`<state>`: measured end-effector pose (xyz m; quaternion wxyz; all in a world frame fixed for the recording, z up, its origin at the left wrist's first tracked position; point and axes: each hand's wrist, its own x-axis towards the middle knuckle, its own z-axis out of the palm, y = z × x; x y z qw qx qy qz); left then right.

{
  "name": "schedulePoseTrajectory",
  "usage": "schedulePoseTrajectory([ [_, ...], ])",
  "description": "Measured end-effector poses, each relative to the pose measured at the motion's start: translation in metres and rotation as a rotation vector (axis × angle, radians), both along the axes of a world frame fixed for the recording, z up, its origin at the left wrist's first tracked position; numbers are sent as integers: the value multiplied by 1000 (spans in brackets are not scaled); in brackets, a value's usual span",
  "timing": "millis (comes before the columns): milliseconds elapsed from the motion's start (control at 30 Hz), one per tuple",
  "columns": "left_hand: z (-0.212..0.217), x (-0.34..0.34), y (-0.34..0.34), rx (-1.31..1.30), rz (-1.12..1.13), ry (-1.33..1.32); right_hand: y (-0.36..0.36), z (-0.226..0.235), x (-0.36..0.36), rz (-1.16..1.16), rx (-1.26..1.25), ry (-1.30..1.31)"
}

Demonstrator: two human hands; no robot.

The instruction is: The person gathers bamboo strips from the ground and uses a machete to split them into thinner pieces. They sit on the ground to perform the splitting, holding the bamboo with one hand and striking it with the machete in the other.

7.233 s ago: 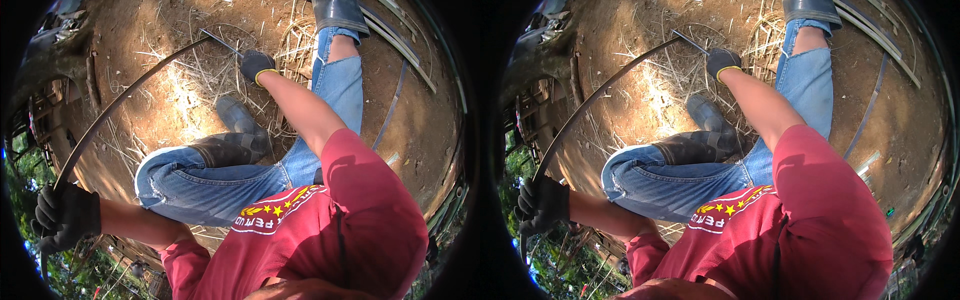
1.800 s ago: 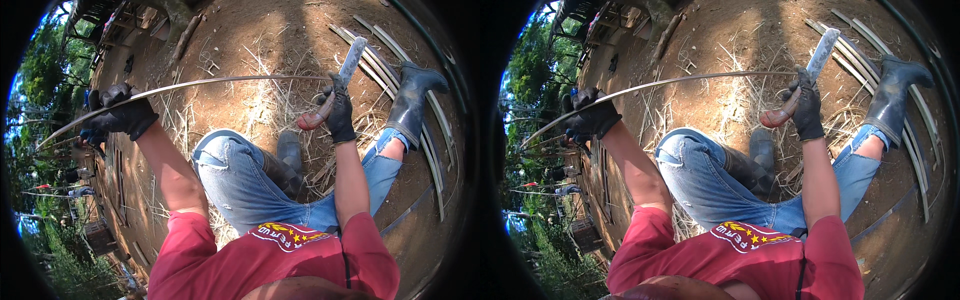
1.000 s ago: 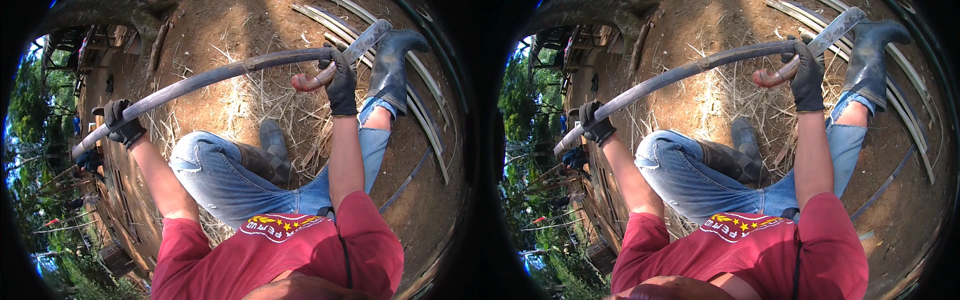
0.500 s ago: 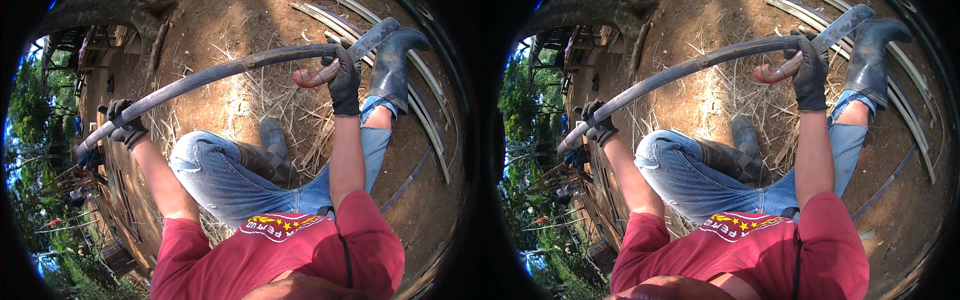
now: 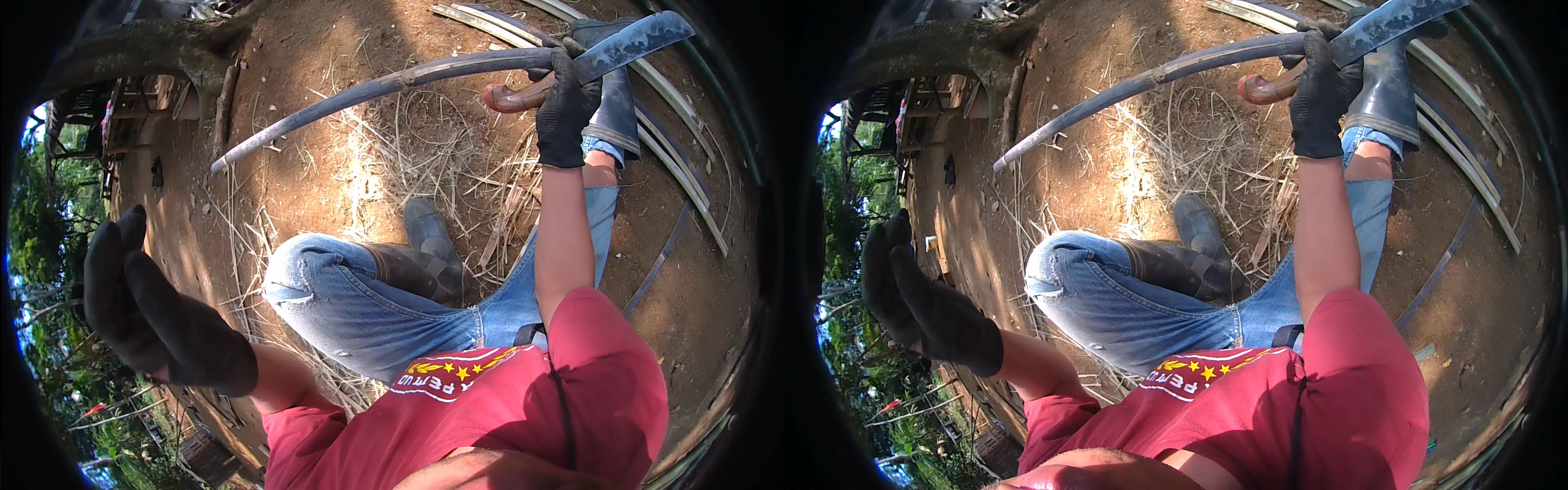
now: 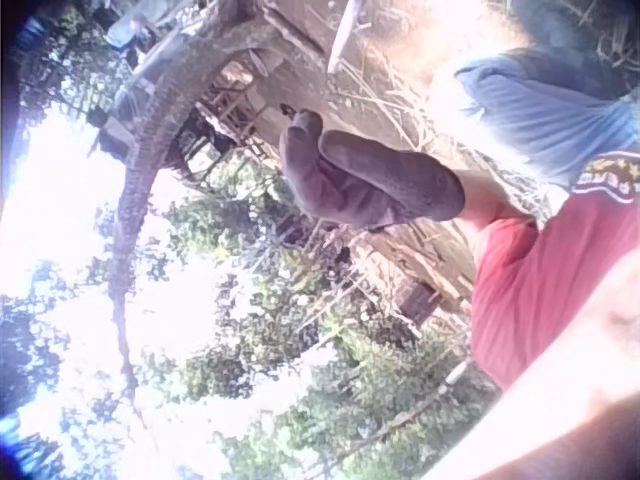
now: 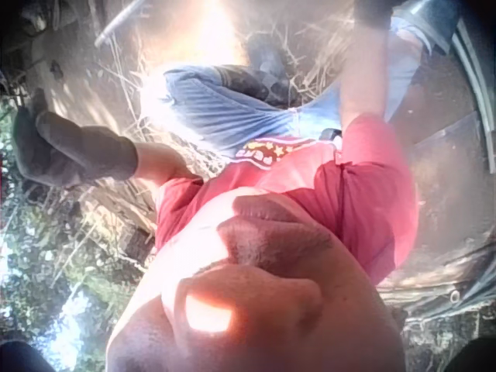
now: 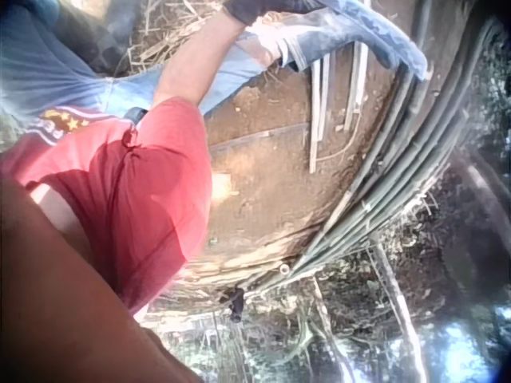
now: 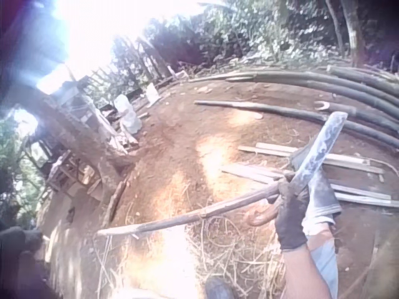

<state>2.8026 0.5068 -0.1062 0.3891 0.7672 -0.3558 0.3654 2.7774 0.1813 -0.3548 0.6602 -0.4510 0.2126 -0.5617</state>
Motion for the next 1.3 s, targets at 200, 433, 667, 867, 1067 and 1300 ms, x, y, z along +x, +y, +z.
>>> schedulePoseTrajectory([
  [200, 84, -75, -40, 1165, -245, 104, -9, -35, -10, -126, -252, 287],
  [433, -100, 38, -114, 1167, -449, 63, 5, -10, -7, -80, -67, 31],
  [667, -150, 64, -122, 1379, -247, -80, 14, 19, -7, -11, -80, 14],
  [867, -149, 115, -111, 1312, 113, 370, 18, 27, -7, -121, -12, -29],
  [1067, -166, 76, -163, 935, -315, -13, 22, 39, -14, -6, 5, -52],
  [1300, -186, 103, -197, 722, -637, 343, 17, 72, -36, 306, -4, 111],
])
